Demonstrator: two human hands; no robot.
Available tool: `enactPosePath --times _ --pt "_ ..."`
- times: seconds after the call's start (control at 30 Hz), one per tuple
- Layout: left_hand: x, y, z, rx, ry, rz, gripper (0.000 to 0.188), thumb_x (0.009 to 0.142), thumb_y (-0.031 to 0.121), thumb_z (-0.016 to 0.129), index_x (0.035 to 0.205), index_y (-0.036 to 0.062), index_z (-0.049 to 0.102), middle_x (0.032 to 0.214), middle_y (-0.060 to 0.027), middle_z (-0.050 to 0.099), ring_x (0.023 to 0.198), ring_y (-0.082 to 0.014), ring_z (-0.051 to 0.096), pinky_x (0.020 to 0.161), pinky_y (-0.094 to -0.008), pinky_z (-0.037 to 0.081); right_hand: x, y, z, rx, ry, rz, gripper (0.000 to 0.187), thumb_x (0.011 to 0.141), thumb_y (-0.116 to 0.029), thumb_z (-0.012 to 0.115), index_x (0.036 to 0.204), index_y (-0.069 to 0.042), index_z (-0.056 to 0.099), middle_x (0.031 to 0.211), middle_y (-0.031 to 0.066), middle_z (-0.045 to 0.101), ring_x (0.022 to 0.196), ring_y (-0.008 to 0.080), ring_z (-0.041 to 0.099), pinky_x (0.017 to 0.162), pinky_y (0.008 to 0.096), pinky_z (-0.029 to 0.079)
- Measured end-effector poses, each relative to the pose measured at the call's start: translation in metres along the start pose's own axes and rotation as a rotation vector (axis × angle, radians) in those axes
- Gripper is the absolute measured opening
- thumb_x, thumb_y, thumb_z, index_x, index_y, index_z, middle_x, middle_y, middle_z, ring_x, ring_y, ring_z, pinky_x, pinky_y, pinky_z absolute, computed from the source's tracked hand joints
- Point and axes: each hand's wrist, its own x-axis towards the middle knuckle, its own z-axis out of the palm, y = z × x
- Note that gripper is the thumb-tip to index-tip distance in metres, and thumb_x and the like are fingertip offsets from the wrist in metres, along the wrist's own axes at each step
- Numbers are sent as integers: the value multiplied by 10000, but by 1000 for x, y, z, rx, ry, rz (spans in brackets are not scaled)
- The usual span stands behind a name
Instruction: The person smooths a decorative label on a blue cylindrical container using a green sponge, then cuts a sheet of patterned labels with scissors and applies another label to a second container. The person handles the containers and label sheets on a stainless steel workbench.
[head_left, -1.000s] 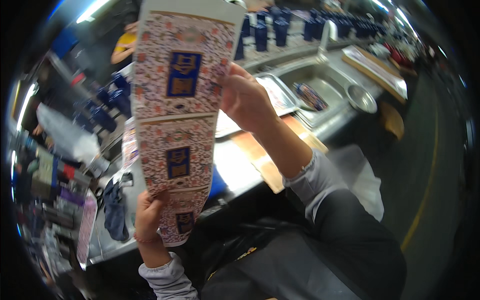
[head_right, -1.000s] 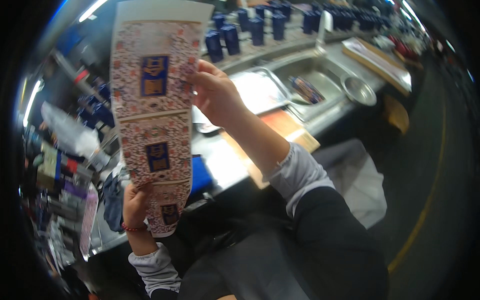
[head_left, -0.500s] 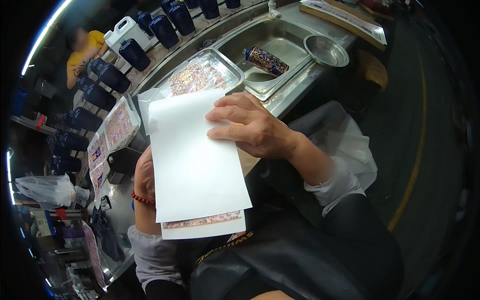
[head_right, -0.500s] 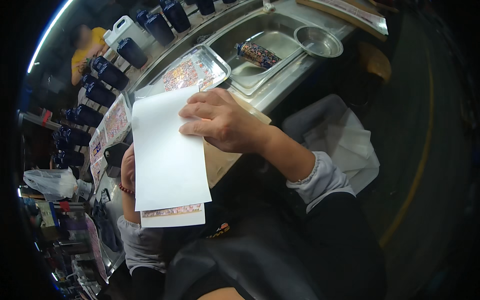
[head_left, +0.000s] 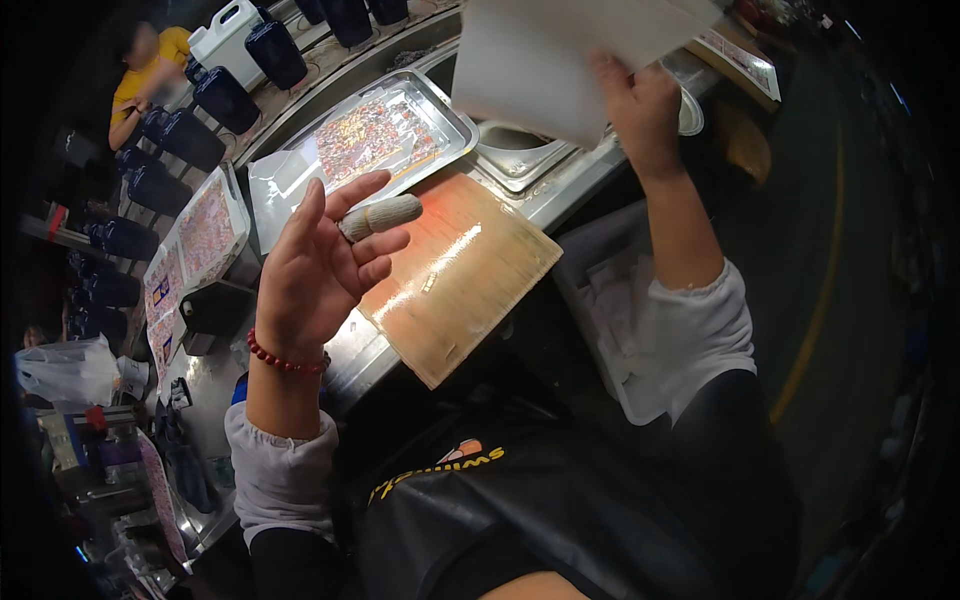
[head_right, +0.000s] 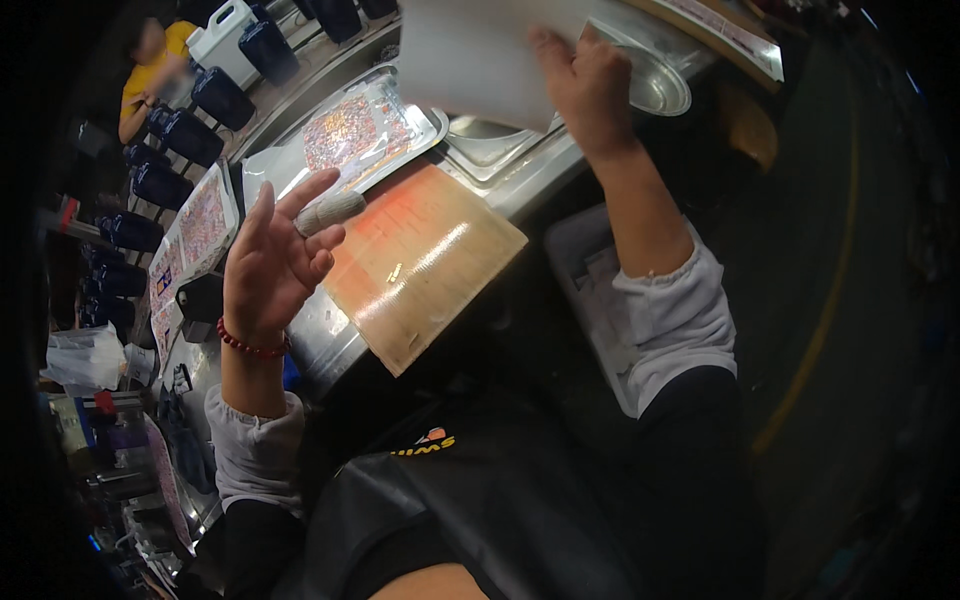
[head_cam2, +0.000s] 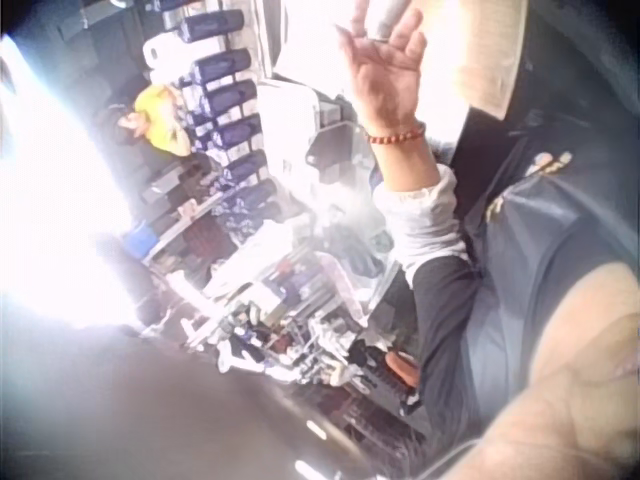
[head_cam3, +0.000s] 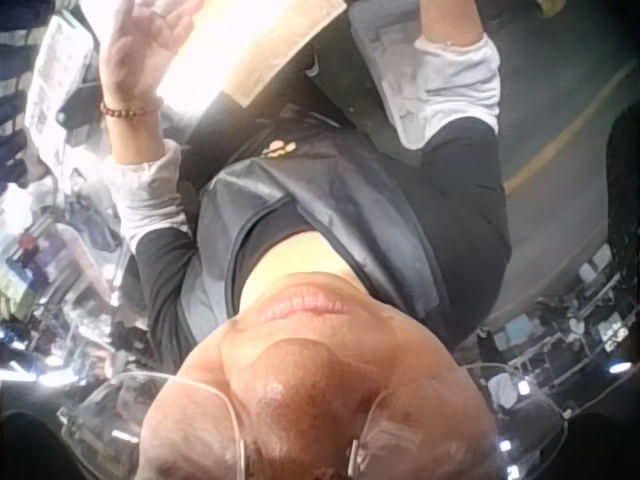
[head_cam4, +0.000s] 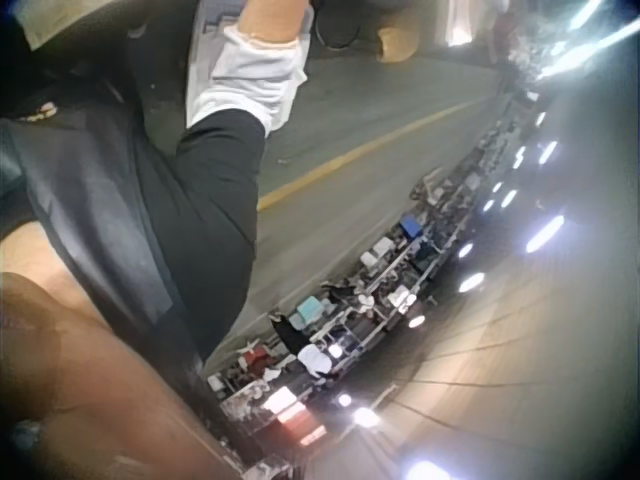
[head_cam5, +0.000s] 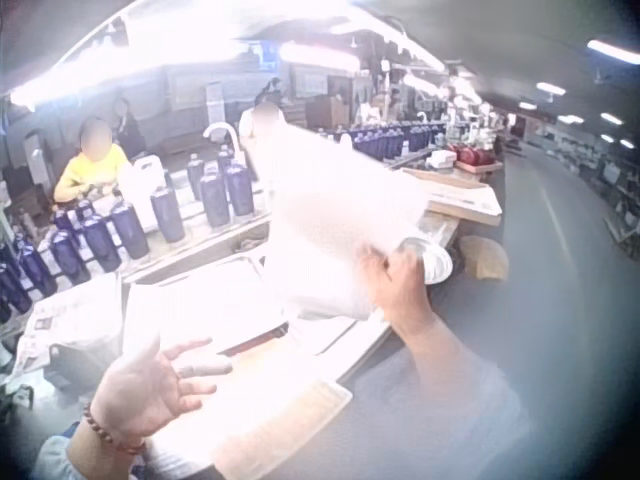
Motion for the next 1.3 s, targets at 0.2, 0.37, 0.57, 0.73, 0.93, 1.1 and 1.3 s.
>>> enactPosePath --times 0.2,0.37,0.57,0.73,0.93,1.1,1.3 --pt "-52 -13 -1 372 185 64 593 1017 369 477 1405 -76 416 1226 -231 627 946 -230 695 786 -291 550 81 138 46 -497 -88 64 332 881 -296 681 1098 -46 656 938 199 700 913 369 667 846 451 503" --pt "-105 -18 -10 399 325 87 615 971 341 540 1369 -113 428 1192 -240 623 941 -277 689 793 -312 536 73 198 100 -712 -308 379 312 886 -234 581 1170 -114 631 1043 218 688 1015 421 640 887 504 497" --pt "-144 -18 -27 389 495 194 667 953 359 583 1359 -140 403 1131 -257 627 895 -316 693 758 -349 561 51 263 134 -842 -463 691 346 846 -172 597 1145 -6 650 1151 235 671 1072 401 650 915 474 509" --pt "-151 -20 -42 410 560 230 674 958 397 595 1344 -126 415 1127 -295 619 825 -289 683 698 -323 552 38 293 146 -921 -873 954 384 824 -218 679 1180 -76 705 1198 153 691 1145 313 651 947 419 510" --pt "-147 -16 -52 377 563 210 682 959 397 597 1349 -126 400 1147 -305 607 826 -292 679 709 -328 557 7 287 157 -803 -1134 1134 441 830 -344 737 1176 -72 708 1210 133 692 1135 279 653 962 422 490" --pt "-145 -13 -52 371 575 189 696 946 405 607 1346 -129 410 1148 -298 616 850 -297 684 729 -338 555 -3 279 160 -896 -1121 969 480 860 -453 725 997 5 690 830 155 686 664 236 651 523 416 481" --pt "-154 -18 -48 359 525 146 708 926 393 629 1357 -130 423 1201 -284 608 922 -302 691 788 -345 554 21 245 139 -674 -1169 980 577 921 -538 611 1029 25 677 740 124 669 534 228 580 523 405 482"
